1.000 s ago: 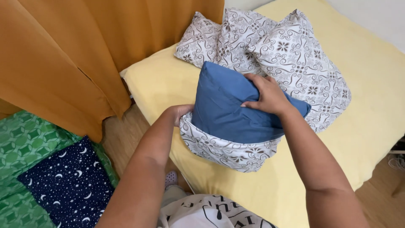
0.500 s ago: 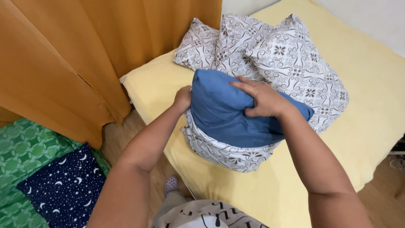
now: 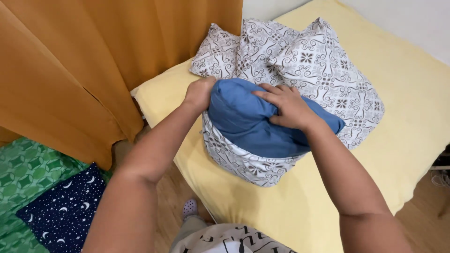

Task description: The person inserts a blue pillow into a white patterned pillowcase on a yellow bed, tucks the edges, and smooths it. They then insert a white pillow into a dark blue star-patterned pillowcase, adjusting the fabric to fit.

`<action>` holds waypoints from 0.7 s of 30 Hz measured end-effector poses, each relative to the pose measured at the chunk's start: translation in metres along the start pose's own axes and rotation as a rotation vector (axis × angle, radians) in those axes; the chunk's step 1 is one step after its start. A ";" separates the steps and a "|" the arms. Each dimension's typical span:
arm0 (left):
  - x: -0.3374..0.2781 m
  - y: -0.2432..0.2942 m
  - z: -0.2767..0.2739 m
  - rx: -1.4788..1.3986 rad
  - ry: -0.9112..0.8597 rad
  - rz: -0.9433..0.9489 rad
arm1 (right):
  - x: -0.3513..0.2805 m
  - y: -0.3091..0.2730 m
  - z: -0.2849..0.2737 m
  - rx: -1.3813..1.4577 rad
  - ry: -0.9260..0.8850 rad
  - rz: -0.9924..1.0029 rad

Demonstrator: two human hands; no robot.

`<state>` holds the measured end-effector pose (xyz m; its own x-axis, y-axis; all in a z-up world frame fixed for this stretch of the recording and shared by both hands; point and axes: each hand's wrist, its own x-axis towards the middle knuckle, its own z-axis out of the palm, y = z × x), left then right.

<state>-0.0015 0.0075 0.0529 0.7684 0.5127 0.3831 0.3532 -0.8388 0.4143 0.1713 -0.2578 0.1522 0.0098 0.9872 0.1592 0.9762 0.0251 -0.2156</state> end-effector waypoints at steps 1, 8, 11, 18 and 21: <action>0.013 -0.019 0.029 0.000 -0.002 -0.003 | 0.003 -0.006 -0.001 0.002 -0.002 -0.001; 0.036 -0.058 0.082 -1.302 -0.016 -0.674 | 0.009 -0.011 0.021 -0.177 0.159 0.060; 0.016 -0.042 0.042 -0.716 0.018 -0.547 | 0.001 -0.008 0.049 -0.246 0.383 0.024; 0.028 -0.066 0.063 -1.697 0.093 -0.944 | -0.006 -0.041 0.151 -0.217 0.509 -0.056; 0.034 -0.075 0.068 -1.775 -0.148 -0.902 | 0.006 -0.102 0.101 -0.051 0.317 0.091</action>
<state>0.0342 0.0756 -0.0211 0.7673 0.5116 -0.3868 -0.1621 0.7382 0.6548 0.0496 -0.2381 0.0775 0.1568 0.8865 0.4354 0.9777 -0.0769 -0.1954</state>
